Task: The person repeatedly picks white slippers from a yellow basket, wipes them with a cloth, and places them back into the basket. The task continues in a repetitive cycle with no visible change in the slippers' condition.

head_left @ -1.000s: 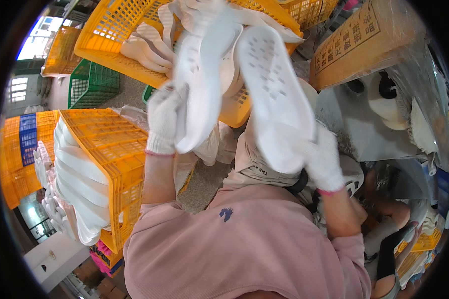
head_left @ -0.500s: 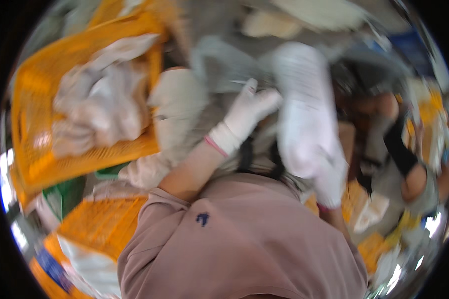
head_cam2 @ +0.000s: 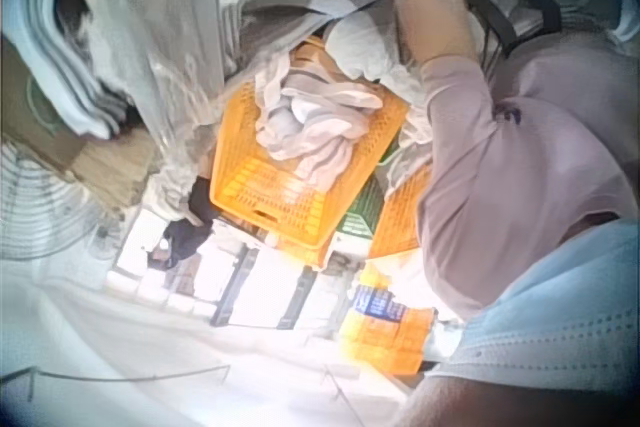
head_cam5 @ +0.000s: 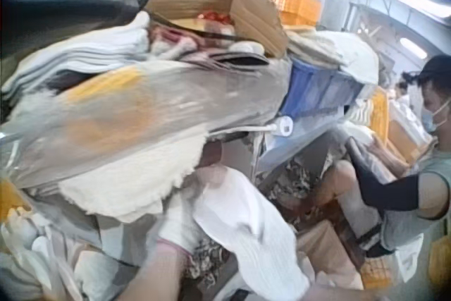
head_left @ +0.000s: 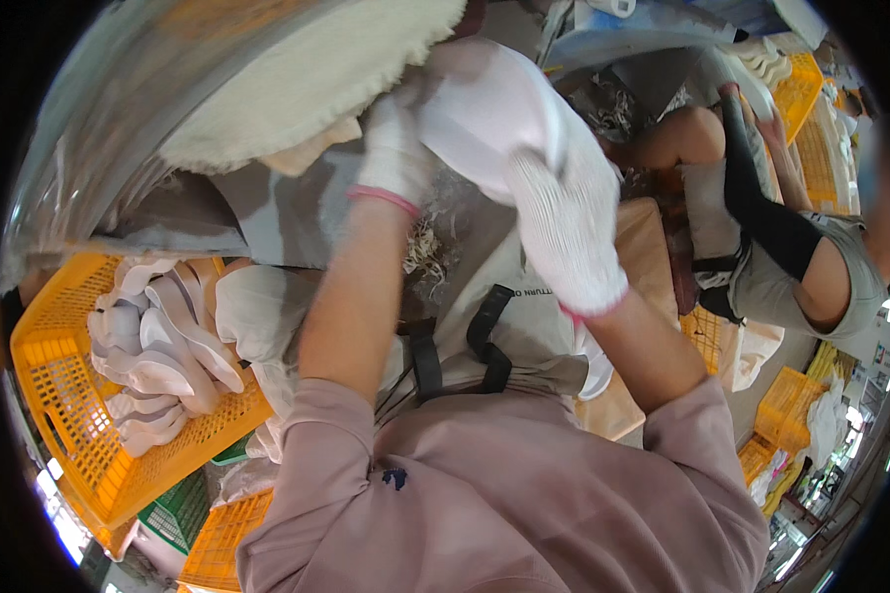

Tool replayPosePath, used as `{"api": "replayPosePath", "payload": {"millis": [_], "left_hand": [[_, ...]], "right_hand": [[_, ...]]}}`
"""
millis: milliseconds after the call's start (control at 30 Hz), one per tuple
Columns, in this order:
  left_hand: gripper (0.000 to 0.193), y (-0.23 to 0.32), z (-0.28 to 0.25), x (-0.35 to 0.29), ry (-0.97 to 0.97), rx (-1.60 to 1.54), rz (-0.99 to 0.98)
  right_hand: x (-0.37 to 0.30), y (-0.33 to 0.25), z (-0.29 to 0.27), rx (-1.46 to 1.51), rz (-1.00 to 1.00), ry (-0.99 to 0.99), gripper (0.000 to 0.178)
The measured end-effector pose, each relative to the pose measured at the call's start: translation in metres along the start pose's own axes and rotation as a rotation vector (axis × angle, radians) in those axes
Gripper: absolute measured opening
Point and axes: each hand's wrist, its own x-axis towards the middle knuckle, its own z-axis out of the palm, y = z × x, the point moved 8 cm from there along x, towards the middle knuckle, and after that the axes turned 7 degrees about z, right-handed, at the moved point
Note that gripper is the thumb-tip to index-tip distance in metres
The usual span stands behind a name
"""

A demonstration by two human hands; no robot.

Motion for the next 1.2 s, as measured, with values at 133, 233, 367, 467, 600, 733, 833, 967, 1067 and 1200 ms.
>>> {"api": "replayPosePath", "payload": {"millis": [133, 233, 367, 467, 600, 733, 833, 967, 1067, 1200], "left_hand": [[0.06, 0.067, -0.094, 0.011, 0.129, 0.782, 0.218], [0.074, 0.104, -0.109, -0.021, 0.099, 1.445, 0.308], [0.081, 0.113, -0.11, -0.08, 0.148, 1.632, 0.307], [0.06, 0.088, -0.091, -0.104, -0.122, 0.909, 0.254], [0.043, 0.072, -0.058, -0.127, -0.243, 0.769, 0.239], [0.033, 0.042, -0.033, -0.128, -0.09, 0.379, 0.192], [0.031, 0.024, -0.019, -0.107, 0.027, 0.143, 0.282], [0.028, 0.004, -0.002, -0.06, 0.185, 0.032, 0.354], [0.043, -0.014, 0.014, -0.023, 0.221, 0.1, 0.3], [0.045, 0.003, -0.016, 0.017, 0.088, 0.193, 0.065]], "right_hand": [[0.053, 0.033, 0.036, 0.182, 0.013, 0.008, 0.028], [0.073, 0.043, 0.06, 0.195, 0.099, -0.074, 0.021], [0.087, 0.037, 0.069, -0.022, -0.091, 0.032, 0.031], [0.095, 0.065, 0.091, -0.104, 0.014, -0.095, 0.024], [0.105, 0.057, 0.112, -0.464, -0.292, -0.151, 0.024], [0.102, 0.044, 0.094, -0.067, 0.066, -0.32, 0.027], [0.05, 0.018, 0.071, 0.183, 0.332, -0.524, 0.046], [-0.009, 0.017, 0.024, 0.515, 0.523, -0.227, 0.087], [-0.003, 0.015, 0.005, -0.103, 0.066, 0.16, 0.096], [0.042, 0.065, 0.046, -0.148, 0.045, 0.11, 0.084]]}}
